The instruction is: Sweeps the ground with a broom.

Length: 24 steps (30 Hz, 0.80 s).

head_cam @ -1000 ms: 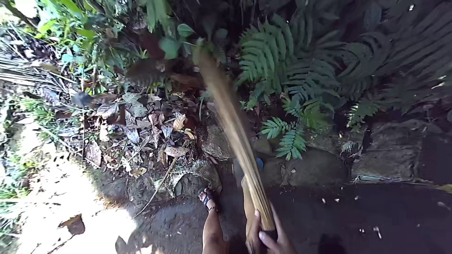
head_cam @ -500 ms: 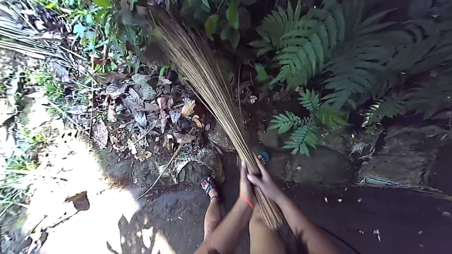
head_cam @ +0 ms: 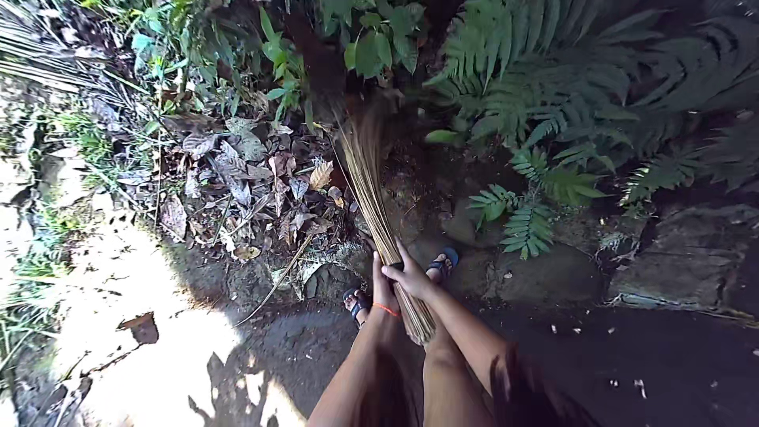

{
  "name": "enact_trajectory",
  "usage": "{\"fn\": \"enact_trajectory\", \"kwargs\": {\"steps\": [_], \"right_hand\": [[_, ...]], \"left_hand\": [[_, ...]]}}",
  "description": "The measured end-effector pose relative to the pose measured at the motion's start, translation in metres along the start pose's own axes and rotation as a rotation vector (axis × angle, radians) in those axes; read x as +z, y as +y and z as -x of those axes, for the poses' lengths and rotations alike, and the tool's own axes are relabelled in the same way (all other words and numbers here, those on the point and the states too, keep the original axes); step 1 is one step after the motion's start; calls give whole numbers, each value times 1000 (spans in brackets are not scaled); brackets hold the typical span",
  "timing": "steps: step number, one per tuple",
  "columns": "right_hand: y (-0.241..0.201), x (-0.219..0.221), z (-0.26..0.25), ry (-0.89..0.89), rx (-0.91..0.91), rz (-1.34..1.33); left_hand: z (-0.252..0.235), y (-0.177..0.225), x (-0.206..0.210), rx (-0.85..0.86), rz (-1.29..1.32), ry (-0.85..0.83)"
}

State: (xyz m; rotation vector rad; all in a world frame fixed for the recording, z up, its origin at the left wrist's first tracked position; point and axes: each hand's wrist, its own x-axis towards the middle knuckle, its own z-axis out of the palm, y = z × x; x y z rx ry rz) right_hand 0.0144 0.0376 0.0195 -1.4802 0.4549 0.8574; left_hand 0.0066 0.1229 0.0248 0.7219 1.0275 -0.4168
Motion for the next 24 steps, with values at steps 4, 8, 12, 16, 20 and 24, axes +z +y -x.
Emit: {"fn": "enact_trajectory", "kwargs": {"steps": [4,8,12,16,20,24], "right_hand": [[40,-9,119,142,-139,97],[68,37,222,485,104,-66],[81,39,136,451,193,-202],[19,-5,-17,141,35,-78],[-9,-43,-49,40,-122,74],[16,-56,77,51,-273,189]], "left_hand": [[110,-30,9,-124,-200,-56],[155,-79,-58,-447,-348,-173],[89,-49,-41,-494,-357,-87],[-29,-5,2,-85,-151,-30],[-53,-5,41,43,-33,-9],[53,-60,30,29,-147,-94]]}}
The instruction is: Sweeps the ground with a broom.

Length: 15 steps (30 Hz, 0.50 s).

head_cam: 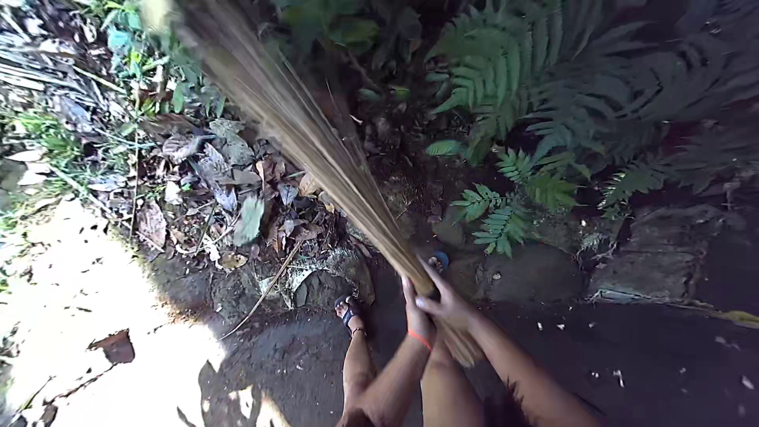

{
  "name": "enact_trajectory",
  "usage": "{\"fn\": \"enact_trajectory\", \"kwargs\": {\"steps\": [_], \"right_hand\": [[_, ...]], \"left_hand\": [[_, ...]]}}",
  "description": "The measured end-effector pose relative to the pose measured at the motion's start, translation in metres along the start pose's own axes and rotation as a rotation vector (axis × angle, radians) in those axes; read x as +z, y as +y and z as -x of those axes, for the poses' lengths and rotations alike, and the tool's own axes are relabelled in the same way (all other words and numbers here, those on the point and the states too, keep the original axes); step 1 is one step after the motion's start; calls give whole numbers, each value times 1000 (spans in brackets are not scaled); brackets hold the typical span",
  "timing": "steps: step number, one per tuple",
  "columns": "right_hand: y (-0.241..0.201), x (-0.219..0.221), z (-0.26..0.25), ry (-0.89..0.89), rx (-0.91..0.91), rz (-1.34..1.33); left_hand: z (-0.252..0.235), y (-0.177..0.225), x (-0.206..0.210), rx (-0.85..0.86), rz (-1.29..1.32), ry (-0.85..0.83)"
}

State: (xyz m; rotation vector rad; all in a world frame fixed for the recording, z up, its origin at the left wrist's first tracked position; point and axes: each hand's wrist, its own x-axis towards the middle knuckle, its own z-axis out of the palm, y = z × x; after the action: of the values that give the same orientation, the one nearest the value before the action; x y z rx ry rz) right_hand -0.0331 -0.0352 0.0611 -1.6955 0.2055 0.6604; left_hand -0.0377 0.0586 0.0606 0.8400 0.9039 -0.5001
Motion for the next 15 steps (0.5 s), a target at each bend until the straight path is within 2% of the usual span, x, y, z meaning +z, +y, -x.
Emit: {"fn": "enact_trajectory", "kwargs": {"steps": [2,4,6,7,8,9,11,15], "right_hand": [[-2,11,79,150,103,-63],[20,38,135,476,248,-154],[64,50,150,746,423,-202],[70,44,137,822,507,-237],[64,31,114,853,565,-278],[48,14,85,847,585,-336],[23,-20,24,701,553,-388],[2,-75,-76,172,394,-206]], "left_hand": [[55,-26,-17,-131,-139,-87],[79,-44,-28,-351,-276,-172],[64,-55,-14,-595,-387,-205],[46,-57,-1,-640,-468,-208],[23,-56,15,-605,-550,-216],[-2,-49,28,-548,-568,-243],[-51,-33,49,-461,-515,-251],[-88,11,85,-216,-57,-19]]}}
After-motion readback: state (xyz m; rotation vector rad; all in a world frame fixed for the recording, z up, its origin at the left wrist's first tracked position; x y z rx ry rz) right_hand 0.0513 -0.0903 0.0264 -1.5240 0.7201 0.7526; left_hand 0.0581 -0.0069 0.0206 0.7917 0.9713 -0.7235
